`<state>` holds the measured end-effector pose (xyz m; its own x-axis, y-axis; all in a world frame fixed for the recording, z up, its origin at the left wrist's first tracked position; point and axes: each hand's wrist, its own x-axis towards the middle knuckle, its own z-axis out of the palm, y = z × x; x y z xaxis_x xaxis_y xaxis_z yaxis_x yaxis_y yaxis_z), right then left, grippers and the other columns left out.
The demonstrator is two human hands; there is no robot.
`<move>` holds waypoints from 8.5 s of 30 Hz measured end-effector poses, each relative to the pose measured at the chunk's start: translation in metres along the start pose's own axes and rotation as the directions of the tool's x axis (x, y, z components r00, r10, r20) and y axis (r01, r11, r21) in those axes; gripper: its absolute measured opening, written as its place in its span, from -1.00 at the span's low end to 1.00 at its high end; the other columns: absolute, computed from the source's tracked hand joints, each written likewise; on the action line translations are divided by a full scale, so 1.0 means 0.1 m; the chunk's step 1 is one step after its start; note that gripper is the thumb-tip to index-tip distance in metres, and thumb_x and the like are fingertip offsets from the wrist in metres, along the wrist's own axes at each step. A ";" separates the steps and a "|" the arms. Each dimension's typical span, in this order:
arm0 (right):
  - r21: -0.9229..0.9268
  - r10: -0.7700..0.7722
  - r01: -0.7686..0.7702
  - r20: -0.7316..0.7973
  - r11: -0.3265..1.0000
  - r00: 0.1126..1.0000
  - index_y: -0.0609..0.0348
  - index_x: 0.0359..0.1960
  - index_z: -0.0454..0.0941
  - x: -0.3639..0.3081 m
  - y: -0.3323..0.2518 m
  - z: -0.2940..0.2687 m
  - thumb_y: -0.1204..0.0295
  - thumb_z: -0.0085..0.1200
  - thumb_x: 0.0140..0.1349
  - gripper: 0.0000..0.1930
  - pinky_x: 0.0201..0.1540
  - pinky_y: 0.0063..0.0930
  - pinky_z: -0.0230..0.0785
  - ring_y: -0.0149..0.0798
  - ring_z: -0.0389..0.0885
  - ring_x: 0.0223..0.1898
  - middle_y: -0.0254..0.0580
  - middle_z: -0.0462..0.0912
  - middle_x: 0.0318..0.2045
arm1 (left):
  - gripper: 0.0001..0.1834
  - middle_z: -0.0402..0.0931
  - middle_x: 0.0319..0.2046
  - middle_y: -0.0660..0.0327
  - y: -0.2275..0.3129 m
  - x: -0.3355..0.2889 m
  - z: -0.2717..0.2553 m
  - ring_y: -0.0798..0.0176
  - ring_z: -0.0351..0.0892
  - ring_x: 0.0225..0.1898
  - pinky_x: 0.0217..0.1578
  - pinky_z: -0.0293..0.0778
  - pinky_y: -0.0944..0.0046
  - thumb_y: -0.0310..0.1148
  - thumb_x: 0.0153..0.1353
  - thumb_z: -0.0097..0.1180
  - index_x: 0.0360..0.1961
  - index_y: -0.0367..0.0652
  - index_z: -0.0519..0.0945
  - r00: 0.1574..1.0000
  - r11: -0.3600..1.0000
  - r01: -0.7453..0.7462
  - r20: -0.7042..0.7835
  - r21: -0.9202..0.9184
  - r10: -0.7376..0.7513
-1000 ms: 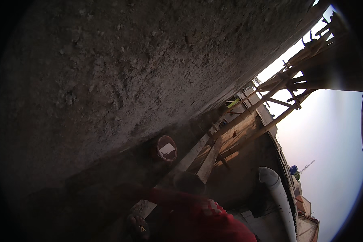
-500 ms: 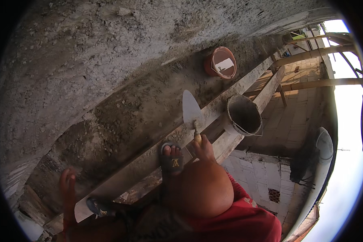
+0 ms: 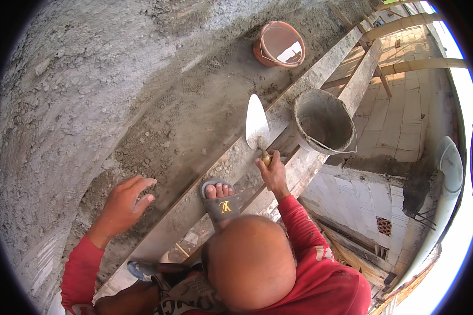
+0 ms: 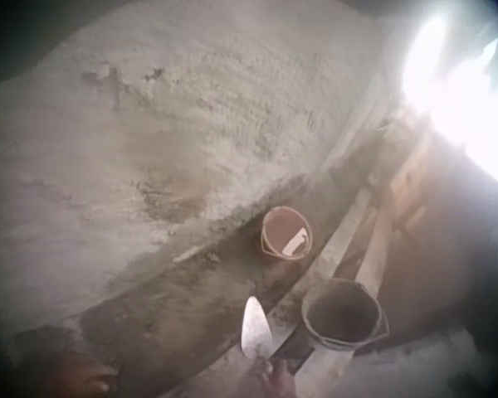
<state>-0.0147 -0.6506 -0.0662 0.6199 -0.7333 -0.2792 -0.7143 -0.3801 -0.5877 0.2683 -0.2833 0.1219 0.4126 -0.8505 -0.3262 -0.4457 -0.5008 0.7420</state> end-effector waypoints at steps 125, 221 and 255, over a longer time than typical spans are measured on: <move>-0.481 -0.256 0.695 0.691 0.534 0.675 0.26 0.27 0.58 3.15 -1.97 1.06 0.06 0.49 0.09 -0.24 0.29 -0.03 0.53 0.24 0.68 0.21 0.16 0.72 0.15 | -0.60 0.74 0.10 0.01 -0.29 0.56 1.08 0.06 0.74 0.16 0.20 0.59 0.09 -0.30 0.50 0.19 0.27 -0.22 0.60 0.859 0.738 0.370 -0.096 -0.564 -0.503; 0.268 -0.903 0.863 0.129 0.429 0.409 0.23 0.17 0.44 -0.01 -3.64 1.47 0.13 0.51 0.22 -0.34 -0.33 -0.11 0.63 0.09 0.75 -0.34 0.08 0.66 -0.09 | -0.62 0.75 -0.13 -0.14 -0.40 0.52 1.76 -0.26 0.74 -0.06 0.03 0.58 -0.19 -0.19 0.32 0.12 -0.01 -0.25 0.70 0.929 0.876 0.332 -0.042 -0.350 -0.369; 0.074 -0.565 0.591 0.410 0.803 0.716 0.33 0.19 0.52 0.40 -3.68 0.93 0.12 0.48 0.29 -0.37 -0.21 -0.32 0.64 -0.23 0.78 -0.22 -0.02 0.73 -0.14 | -0.51 0.75 -0.02 -0.11 -0.37 0.61 2.10 -0.19 0.75 0.03 0.06 0.59 -0.09 -0.06 0.44 0.13 0.21 -0.18 0.61 0.855 0.723 0.262 -0.193 -0.640 -0.481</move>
<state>0.3029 -0.4883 0.0683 0.9806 -0.0792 -0.1790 -0.1829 -0.6969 -0.6935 0.1432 -0.3504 -0.0487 0.7209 -0.4551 -0.5227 0.2942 -0.4819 0.8253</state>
